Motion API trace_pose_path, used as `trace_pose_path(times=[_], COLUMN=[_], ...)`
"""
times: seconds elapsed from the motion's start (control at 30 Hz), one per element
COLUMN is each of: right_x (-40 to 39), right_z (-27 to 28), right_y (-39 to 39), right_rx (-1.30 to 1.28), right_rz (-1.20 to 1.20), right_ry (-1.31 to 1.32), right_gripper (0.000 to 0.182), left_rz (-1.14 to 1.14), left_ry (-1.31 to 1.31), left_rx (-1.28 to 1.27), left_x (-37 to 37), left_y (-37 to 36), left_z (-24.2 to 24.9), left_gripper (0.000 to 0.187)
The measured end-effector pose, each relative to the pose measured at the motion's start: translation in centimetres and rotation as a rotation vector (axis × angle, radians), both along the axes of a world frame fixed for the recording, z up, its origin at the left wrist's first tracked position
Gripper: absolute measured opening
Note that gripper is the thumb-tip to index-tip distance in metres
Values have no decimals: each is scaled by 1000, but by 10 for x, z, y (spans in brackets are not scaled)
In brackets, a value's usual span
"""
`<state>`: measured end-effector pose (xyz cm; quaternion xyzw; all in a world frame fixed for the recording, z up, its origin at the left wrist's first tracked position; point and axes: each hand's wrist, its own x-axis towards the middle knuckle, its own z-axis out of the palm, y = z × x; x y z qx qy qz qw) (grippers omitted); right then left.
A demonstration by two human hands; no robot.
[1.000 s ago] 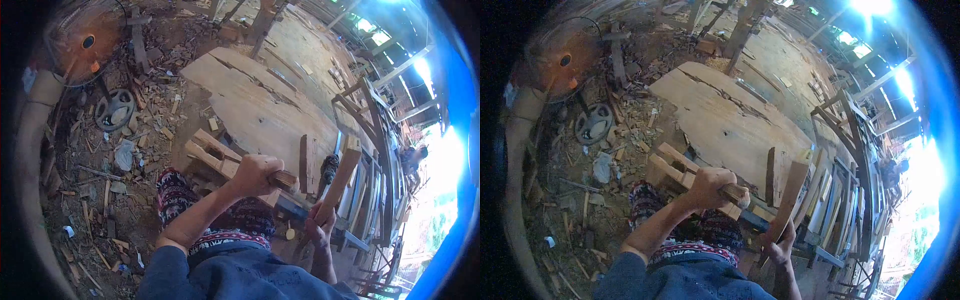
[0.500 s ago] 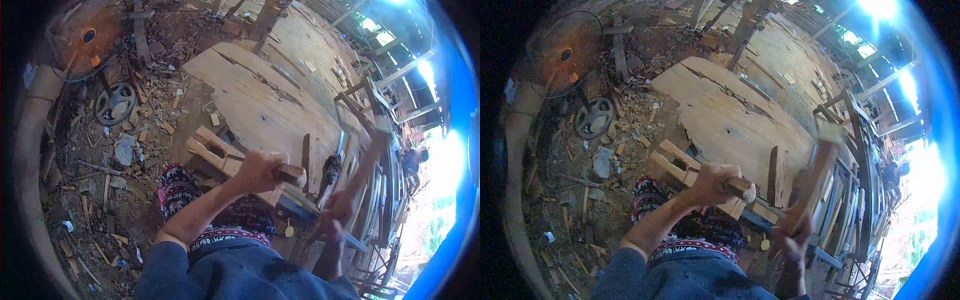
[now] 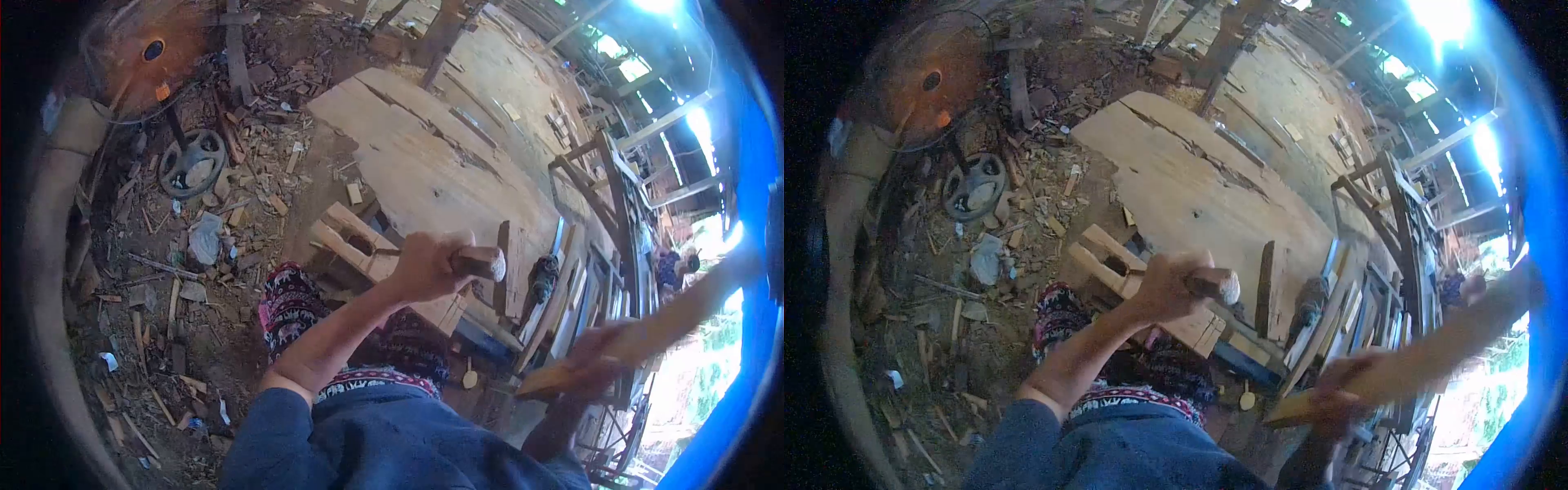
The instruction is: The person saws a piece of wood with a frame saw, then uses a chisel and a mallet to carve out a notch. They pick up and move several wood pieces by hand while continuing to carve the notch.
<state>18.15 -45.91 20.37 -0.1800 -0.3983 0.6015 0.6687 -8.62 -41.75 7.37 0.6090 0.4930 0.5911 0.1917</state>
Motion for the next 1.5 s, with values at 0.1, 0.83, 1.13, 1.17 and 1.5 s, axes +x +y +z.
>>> trace_pose_path(times=[0.1, 0.83, 1.13, 1.17, 1.5], right_x=[-27, -9, -18, -19, -33], right_z=[2, -51, -74, -71, -63], right_y=[-12, 1, -13, -15, -16], right_rx=[242, -164, -284, -293, -304], right_rz=[-138, -101, -69, -38, -45], right_ry=[-184, -886, -844, -859, -980], right_gripper=[53, 35, 25, 24, 24], left_rz=[-17, 73, 31, 17, -13], left_ry=[-91, 81, 129, 110, 62], left_rx=[11, 157, 218, 205, 23], left_x=[-1, 4, 8, 6, 2], left_y=[4, -5, -10, -9, -9], left_z=[2, -2, -2, -3, -1], left_gripper=[25, 28, 26, 26, 30])
